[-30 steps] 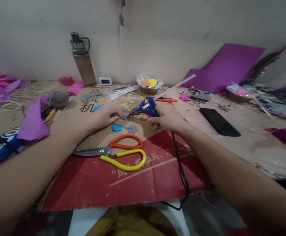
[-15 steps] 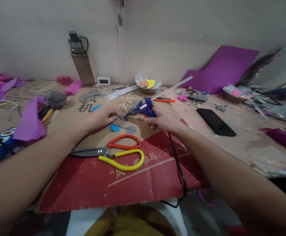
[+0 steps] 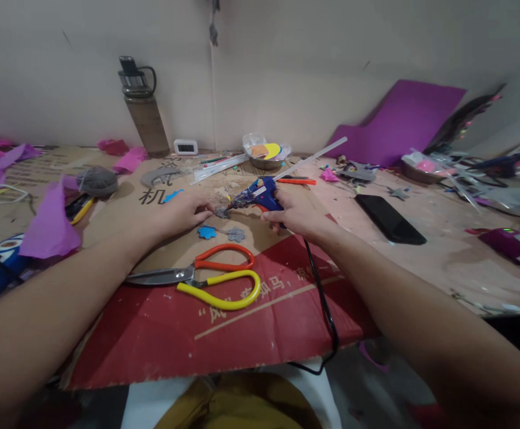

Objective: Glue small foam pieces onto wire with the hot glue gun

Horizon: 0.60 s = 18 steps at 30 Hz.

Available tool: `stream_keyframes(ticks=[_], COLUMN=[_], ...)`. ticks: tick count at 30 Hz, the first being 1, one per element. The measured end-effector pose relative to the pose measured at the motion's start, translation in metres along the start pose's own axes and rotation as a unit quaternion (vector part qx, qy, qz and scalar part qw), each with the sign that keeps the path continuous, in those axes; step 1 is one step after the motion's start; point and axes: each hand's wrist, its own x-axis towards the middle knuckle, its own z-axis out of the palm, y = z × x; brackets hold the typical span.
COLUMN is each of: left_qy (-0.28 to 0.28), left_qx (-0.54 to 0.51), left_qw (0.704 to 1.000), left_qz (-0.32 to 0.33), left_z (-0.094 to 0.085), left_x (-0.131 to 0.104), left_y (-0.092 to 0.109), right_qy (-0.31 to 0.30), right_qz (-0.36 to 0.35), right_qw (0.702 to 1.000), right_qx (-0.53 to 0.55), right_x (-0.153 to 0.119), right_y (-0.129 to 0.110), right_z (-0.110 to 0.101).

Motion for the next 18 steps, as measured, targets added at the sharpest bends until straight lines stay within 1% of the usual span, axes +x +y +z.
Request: stream_keyframes(ticks=[2,5,8,12,14,18], left_qy=[0.003,0.007,0.004,0.001,0.0,-0.001], left_qx=[0.001,0.003,-0.003,-0.007,-0.004,-0.004], left_qw=[1.0,1.0,1.0,1.0,1.0,1.0], left_qz=[0.003,-0.001,-0.009,-0.001,-0.001,-0.015], left_z=[0.0,0.001,0.001,0.0,-0.001,-0.001], left_x=[0.0,0.0,0.0,-0.001,-0.001,-0.002], left_y=[0.0,-0.001,-0.001,0.0,0.0,0.001], right_qy=[-0.009,-0.006,0.006,0.034,0.041,0.019], right_qz=[0.013,0.024,0.018,-0.013,-0.016,-0.008], right_qw=[1.0,0.999,1.0,0.998,0.998,1.0], right_qx=[0.026,0.027,-0.01,-0.058,-0.047,0.01], right_x=[0.003,0.004,-0.001,-0.006,-0.004,0.004], right_y=[0.005,0.006,-0.002,-0.011,-0.009,0.005], right_z=[0.004,0.004,-0.002,-0.008,-0.006,0.002])
